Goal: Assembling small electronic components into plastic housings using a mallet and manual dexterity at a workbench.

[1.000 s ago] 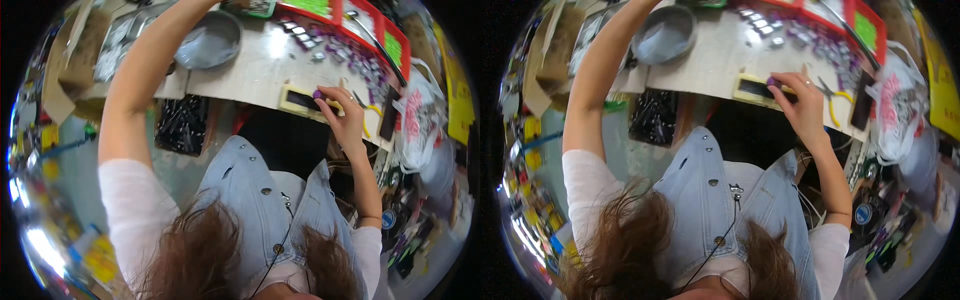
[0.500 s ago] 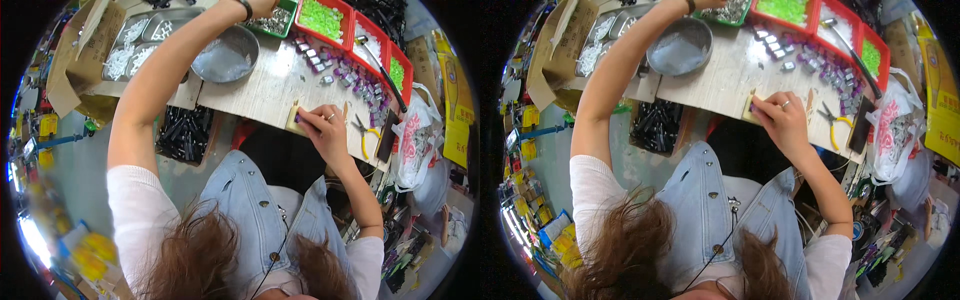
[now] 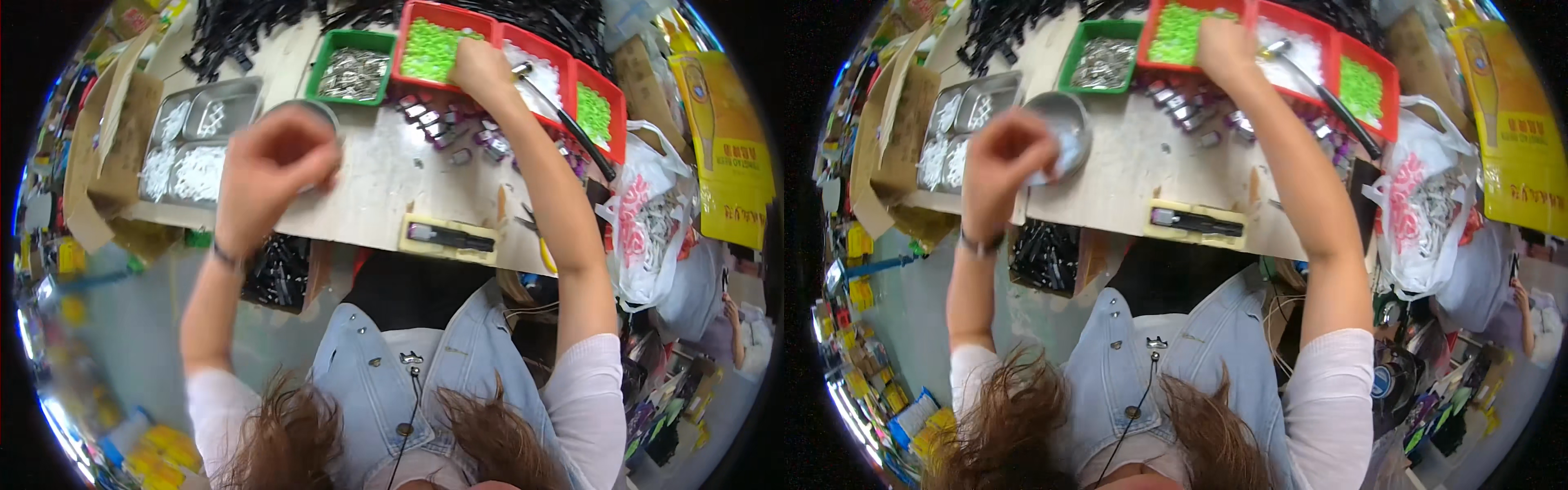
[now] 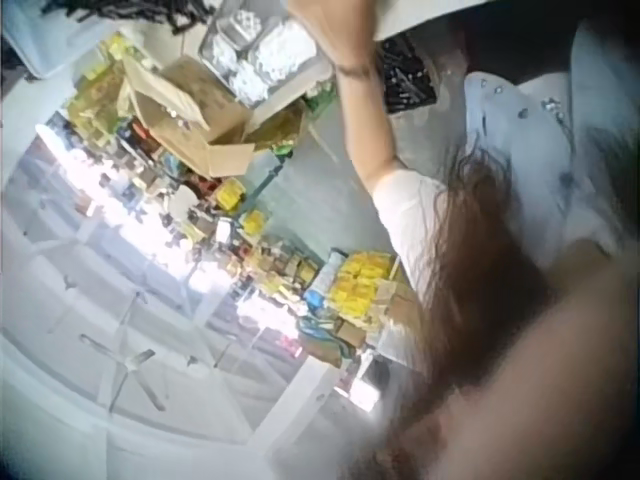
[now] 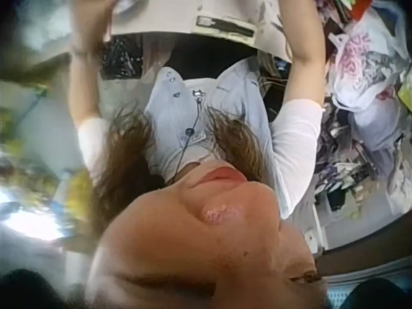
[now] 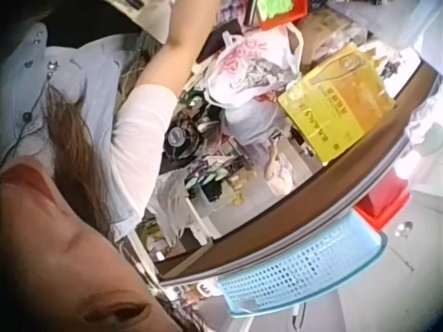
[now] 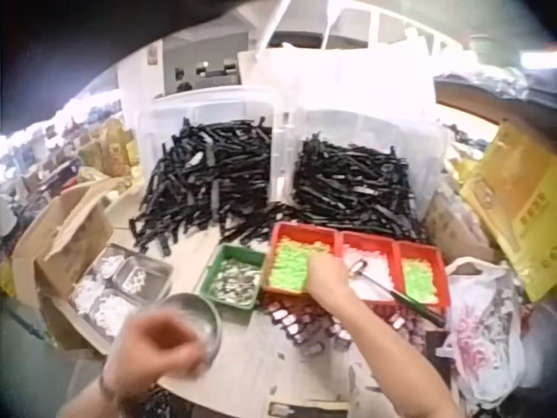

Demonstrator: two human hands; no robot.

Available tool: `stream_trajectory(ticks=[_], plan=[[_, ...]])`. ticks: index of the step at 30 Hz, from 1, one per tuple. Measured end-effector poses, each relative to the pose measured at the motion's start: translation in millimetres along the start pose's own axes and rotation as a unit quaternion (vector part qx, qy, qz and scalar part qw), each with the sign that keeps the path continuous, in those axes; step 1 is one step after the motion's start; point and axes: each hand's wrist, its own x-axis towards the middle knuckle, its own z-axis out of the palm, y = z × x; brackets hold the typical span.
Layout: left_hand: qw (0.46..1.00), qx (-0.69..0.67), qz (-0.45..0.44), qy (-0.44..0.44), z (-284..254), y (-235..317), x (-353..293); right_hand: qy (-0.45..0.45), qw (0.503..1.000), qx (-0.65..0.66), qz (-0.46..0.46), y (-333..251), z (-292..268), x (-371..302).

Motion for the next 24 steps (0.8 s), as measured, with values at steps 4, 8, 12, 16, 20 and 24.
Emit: stream_trajectory(ticks=[4, 8, 12, 16, 20, 24], plan=[[0.977, -0.154, -0.123, 0.076, 38.6, -23.2, -62.4, -0.028, 1.0, 0.012, -0.003, 2.4, -3.2, 5.8], [0.953, -0.24, -0.144, 0.112, 78.2, -51.1, -79.2, -0.034, 0.999, 0.003, -0.011, 5.1, -4.6, 7.4], [0.958, -0.238, -0.142, 0.072, 94.4, -50.9, -70.3, -0.103, 0.993, -0.047, 0.013, -1.5, -14.2, 11.4], [0.955, -0.266, -0.125, 0.047, 95.2, -49.5, -68.9, -0.053, 0.998, -0.018, 0.016, -3.9, -21.7, 12.9], [0.948, -0.291, -0.119, 0.046, 96.5, -54.8, -69.5, 0.018, 0.984, 0.177, 0.021, 31.6, -8.1, 4.1], [0.919, -0.369, -0.136, 0.007, 98.3, -56.8, -77.3, -0.072, 0.763, 0.636, 0.095, -18.5, -69.1, -119.2]])
